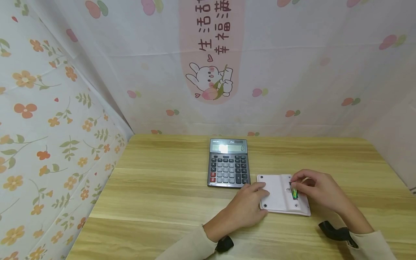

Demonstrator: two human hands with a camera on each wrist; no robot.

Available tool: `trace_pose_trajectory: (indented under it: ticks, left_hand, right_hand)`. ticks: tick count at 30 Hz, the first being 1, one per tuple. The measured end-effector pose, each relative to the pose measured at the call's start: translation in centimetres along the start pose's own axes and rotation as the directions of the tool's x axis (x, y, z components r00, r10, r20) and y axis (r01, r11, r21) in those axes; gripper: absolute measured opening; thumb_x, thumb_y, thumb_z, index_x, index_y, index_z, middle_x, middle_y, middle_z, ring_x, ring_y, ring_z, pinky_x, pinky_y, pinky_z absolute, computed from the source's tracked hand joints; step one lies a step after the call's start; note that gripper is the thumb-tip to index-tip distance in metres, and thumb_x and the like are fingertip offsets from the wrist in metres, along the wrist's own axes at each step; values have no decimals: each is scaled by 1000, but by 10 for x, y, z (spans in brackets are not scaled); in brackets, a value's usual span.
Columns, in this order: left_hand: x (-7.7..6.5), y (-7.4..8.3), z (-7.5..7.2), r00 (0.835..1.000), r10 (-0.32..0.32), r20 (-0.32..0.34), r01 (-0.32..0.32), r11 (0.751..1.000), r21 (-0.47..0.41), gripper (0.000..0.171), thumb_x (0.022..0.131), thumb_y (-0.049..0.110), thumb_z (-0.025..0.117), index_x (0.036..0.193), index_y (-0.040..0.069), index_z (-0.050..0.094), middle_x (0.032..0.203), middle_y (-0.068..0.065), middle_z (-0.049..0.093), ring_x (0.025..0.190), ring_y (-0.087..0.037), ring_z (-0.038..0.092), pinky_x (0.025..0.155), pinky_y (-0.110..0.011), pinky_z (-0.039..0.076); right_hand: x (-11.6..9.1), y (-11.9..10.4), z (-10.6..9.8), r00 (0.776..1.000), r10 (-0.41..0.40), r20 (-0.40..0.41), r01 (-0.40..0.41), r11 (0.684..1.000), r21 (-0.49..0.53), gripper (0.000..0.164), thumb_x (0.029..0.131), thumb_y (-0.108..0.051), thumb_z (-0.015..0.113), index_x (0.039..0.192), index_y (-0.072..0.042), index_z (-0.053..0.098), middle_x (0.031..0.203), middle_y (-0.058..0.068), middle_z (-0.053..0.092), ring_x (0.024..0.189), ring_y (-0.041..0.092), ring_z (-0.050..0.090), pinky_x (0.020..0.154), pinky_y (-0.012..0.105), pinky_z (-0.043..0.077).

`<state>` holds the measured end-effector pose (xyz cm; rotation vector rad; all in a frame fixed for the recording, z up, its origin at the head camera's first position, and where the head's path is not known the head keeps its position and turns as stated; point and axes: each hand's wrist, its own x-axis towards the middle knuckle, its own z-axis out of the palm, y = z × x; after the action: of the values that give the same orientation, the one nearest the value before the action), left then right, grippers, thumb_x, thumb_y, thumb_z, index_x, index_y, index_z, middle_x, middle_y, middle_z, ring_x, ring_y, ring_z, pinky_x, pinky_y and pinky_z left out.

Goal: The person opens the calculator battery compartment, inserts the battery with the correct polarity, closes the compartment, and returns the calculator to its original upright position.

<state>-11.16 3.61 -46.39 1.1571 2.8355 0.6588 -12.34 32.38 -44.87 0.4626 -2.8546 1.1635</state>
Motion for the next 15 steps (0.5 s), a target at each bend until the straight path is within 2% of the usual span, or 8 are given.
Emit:
trace_pose_trajectory:
  ticks: [10, 15]
  left_hand:
    - [0, 3, -1, 1000, -10, 29, 9, 999, 39, 45, 94, 20, 85, 138, 15, 77, 155, -6, 62, 143, -17, 57, 110, -27, 44]
    - [-1, 5, -2, 999, -22, 48, 20, 999, 46, 44, 97, 20, 84, 140, 19, 77, 158, -5, 60, 143, -18, 56, 110, -27, 44]
  right_hand:
    - [1, -6, 3, 999, 36, -5, -36, 999, -25, 13, 97, -9, 86, 105, -13, 77, 96, -4, 75, 77, 6, 69, 62, 28, 56]
    - [2, -7, 3, 1000, 19, -10, -19, 999, -48, 16, 95, -7, 87, 105, -13, 77, 98, -2, 75, 78, 5, 68, 63, 27, 55]
